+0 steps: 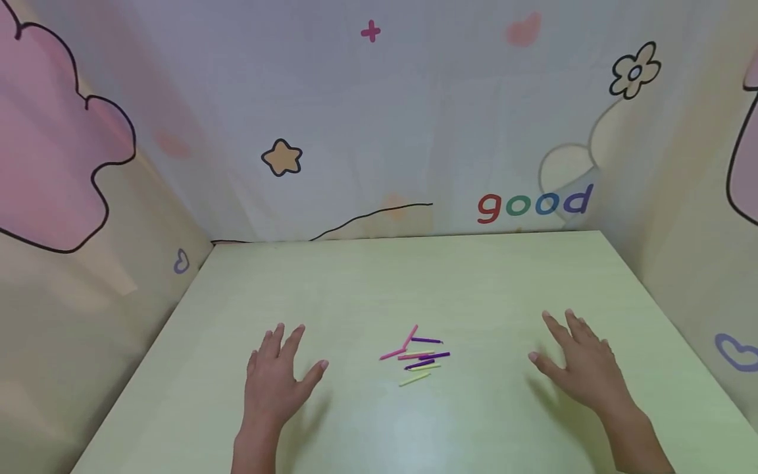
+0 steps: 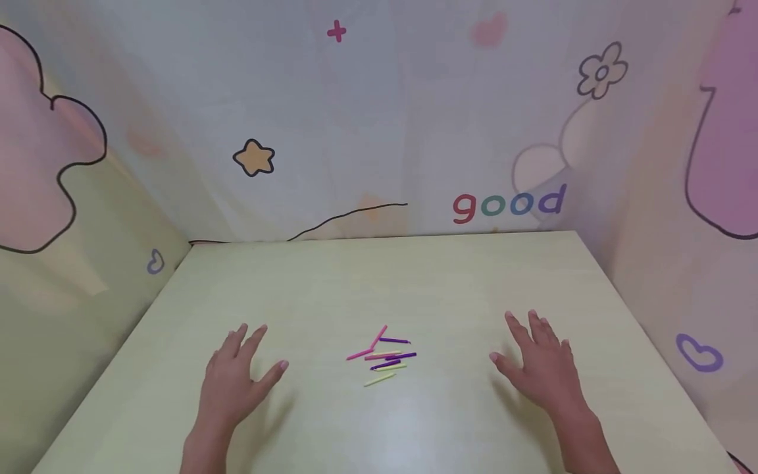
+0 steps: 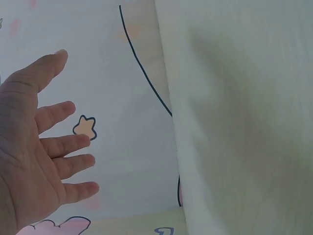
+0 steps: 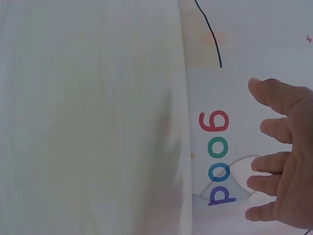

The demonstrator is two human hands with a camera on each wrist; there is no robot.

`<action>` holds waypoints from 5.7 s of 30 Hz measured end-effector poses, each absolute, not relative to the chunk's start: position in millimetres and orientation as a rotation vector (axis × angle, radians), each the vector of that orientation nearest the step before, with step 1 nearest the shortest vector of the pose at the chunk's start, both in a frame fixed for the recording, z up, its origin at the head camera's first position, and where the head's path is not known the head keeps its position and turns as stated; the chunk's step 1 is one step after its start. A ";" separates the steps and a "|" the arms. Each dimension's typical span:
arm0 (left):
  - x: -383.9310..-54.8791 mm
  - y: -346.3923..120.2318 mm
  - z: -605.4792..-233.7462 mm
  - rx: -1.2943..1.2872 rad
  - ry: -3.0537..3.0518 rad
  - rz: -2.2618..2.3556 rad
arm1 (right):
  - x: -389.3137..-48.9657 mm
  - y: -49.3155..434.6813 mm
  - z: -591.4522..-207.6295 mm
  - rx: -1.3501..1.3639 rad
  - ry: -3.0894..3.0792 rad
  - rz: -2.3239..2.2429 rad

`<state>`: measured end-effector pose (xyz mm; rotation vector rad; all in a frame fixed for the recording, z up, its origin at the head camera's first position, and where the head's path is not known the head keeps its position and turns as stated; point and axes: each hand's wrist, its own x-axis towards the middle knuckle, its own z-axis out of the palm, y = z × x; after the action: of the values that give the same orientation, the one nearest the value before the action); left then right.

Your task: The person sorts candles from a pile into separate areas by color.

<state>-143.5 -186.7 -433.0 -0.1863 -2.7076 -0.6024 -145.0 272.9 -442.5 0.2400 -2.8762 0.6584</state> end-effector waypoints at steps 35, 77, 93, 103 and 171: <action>-156.8 -136.4 -450.0 -0.143 -2.748 -1.360 | -168.1 231.2 -439.6 0.425 -2.765 1.559; -210.2 -109.2 -465.2 -0.290 -2.922 -1.445 | -218.2 171.7 -476.8 0.264 -2.802 1.846; -216.8 -103.6 -472.2 -0.197 -2.991 -1.523 | -221.6 168.5 -482.5 0.202 -2.915 1.660; -219.2 -97.4 -475.5 -0.077 -2.997 -1.534 | -221.9 167.9 -485.1 0.339 -2.947 1.558; -251.3 -74.2 -464.2 -0.119 -2.847 -1.499 | -223.0 162.8 -478.0 0.351 -3.074 1.401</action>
<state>-251.3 -74.2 -464.2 -0.1193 -2.8473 -1.4986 -223.0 162.8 -478.0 0.3505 -3.0737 1.4006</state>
